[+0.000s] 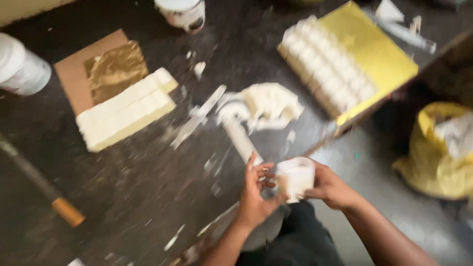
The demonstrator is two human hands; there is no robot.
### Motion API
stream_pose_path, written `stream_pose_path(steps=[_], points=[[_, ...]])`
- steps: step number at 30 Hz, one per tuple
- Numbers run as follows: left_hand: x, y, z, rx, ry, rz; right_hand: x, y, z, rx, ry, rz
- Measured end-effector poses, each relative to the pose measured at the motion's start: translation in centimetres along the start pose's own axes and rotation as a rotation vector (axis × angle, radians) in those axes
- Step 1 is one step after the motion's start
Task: The person repeatedly spreads a white paste onto rectangular paper strips using a spatula, places a white block onto the paste, folds the paper around the block, and places the wrapped unit into a tray. The process is repeated continuously with multiple blocks and paper strips.
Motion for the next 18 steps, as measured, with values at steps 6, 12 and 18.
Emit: stream_pose_path(steps=[6,12,18], points=[[-11.9,-13.2,9.8,0.1,0.31,-0.015,-1.6,30.8,9.3,0.154,0.229,-0.519],[-17.6,-20.8,14.7,0.134,0.551,0.029,-3.8,46.4,9.2,0.719,0.086,-0.875],[-20.7,-23.1,16.2,0.07,0.523,-0.04,-3.6,45.2,3.5,0.667,0.197,-0.773]])
Point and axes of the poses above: each hand's wrist, its own x-axis away from the middle knuckle, its own y-axis out of the back of the hand, z = x × y, the point moved 4 cm from there along -x, towards the middle knuckle, and after that the axes turned 8 degrees about z, right-handed, at the moved point
